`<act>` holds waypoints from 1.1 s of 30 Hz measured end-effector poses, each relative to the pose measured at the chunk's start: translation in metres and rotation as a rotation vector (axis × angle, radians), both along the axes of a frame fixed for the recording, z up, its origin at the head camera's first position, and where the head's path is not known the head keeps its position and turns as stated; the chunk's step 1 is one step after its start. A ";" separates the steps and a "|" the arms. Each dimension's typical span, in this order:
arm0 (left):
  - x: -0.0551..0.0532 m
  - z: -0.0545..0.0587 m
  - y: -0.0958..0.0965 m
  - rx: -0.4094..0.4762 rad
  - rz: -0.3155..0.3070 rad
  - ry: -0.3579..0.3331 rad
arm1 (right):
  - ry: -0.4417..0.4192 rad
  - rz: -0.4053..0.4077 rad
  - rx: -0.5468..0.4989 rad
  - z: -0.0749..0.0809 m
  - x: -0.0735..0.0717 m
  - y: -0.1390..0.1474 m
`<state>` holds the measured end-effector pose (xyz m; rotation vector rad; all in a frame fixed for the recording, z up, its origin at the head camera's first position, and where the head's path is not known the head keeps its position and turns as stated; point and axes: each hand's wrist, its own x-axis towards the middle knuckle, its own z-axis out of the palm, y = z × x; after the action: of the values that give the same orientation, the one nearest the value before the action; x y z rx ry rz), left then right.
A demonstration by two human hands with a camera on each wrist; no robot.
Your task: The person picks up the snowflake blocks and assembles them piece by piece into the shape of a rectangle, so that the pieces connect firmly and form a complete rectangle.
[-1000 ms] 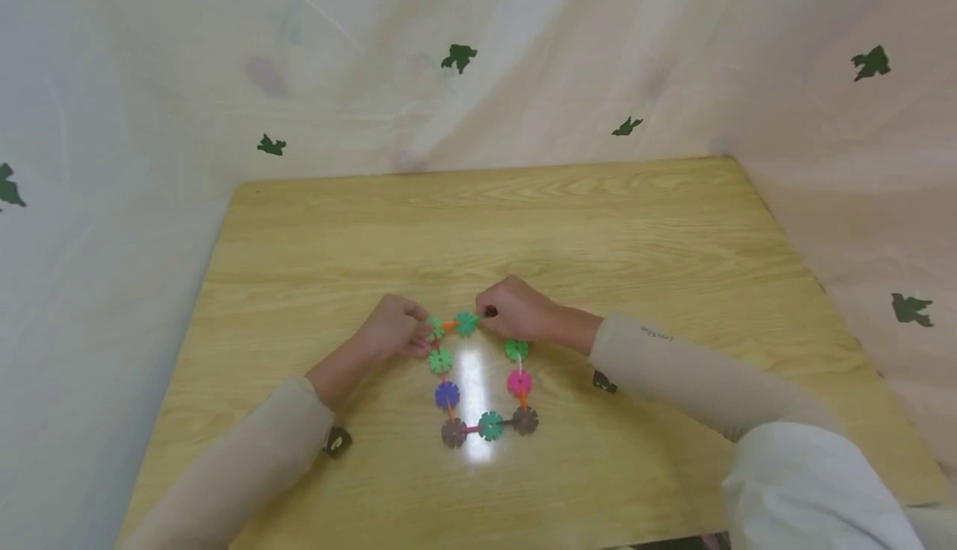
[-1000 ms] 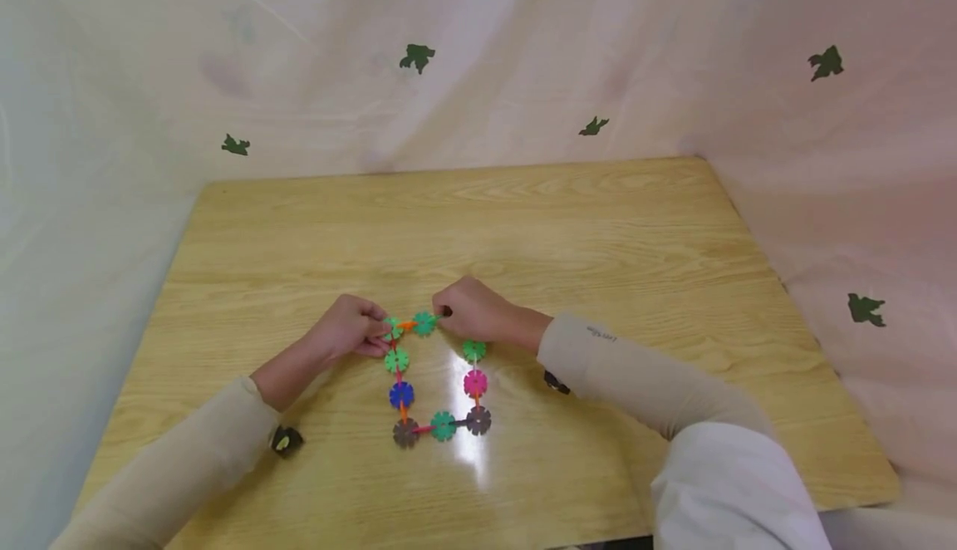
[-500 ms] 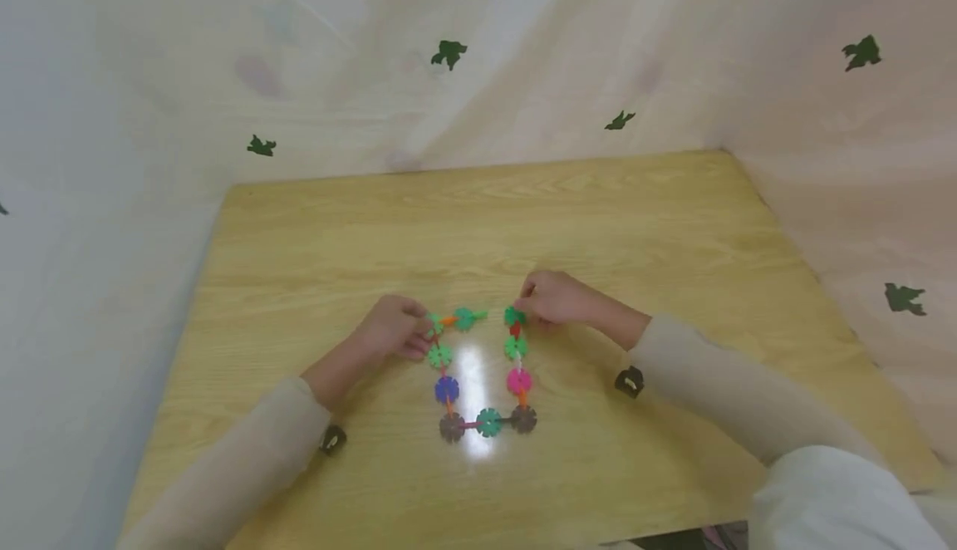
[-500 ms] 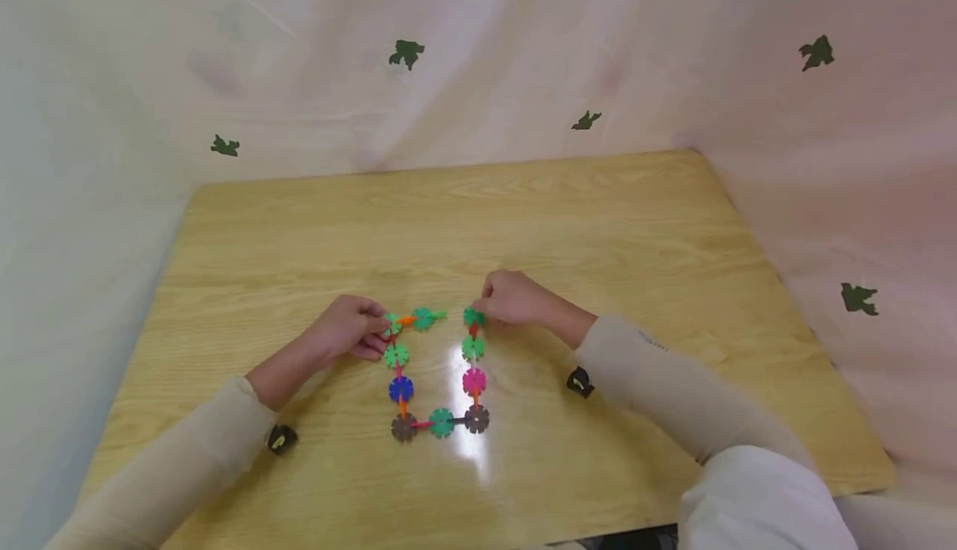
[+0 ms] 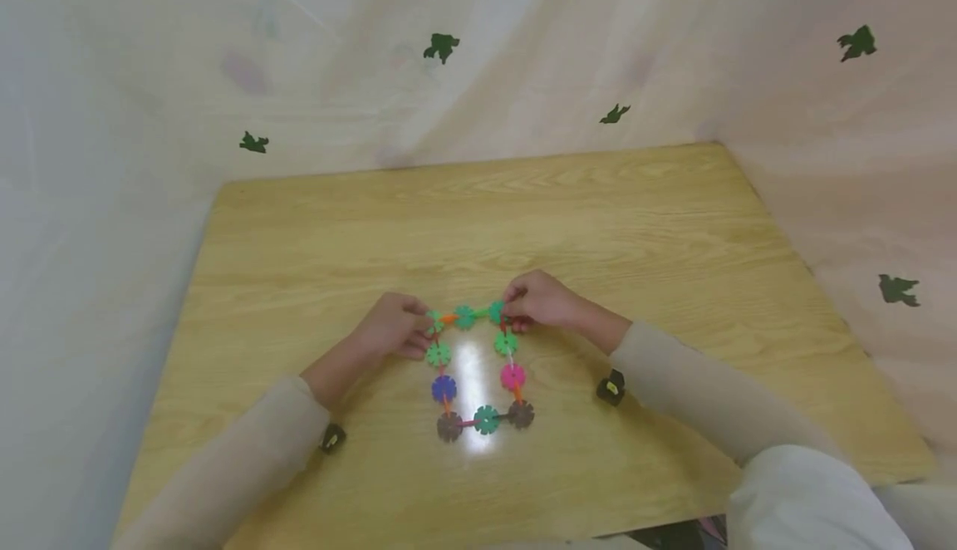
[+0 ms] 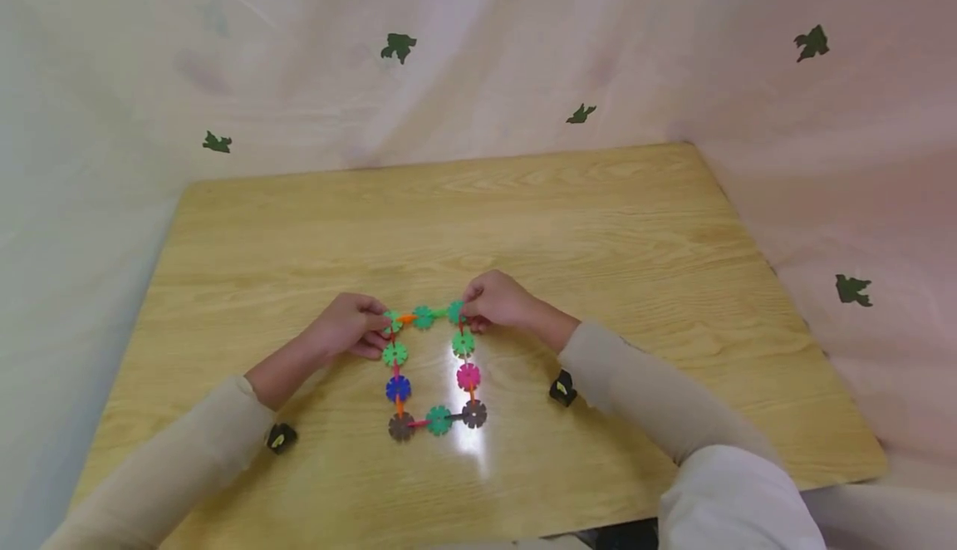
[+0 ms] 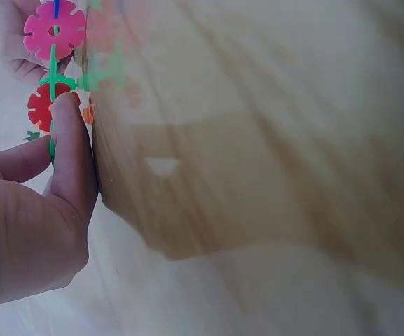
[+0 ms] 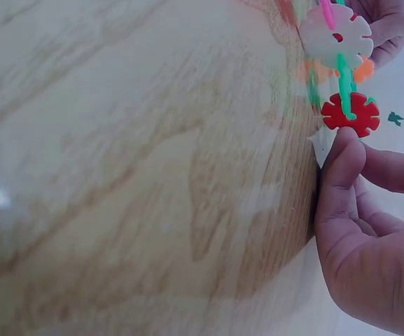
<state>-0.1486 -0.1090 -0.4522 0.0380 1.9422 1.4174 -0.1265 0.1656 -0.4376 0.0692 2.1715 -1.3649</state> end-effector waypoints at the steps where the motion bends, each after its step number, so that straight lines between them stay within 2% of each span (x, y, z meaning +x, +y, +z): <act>1: 0.000 0.001 0.000 0.000 0.003 0.002 | 0.003 -0.007 -0.002 0.000 0.000 0.000; 8: 0.000 0.005 0.000 0.004 0.012 0.017 | 0.006 -0.065 -0.038 -0.001 0.000 -0.001; 15: 0.001 0.004 -0.001 0.017 0.026 0.008 | 0.024 -0.040 -0.022 -0.001 0.000 -0.003; 22: 0.001 0.004 0.000 0.026 0.047 0.005 | 0.038 -0.051 -0.046 0.000 0.002 -0.007; 33: 0.002 -0.001 0.007 0.030 0.122 -0.002 | 0.014 -0.055 -0.105 -0.005 -0.001 -0.004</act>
<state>-0.1464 -0.1022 -0.4536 -0.0693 1.9499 1.5250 -0.1275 0.1612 -0.4423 0.0802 2.1197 -1.5117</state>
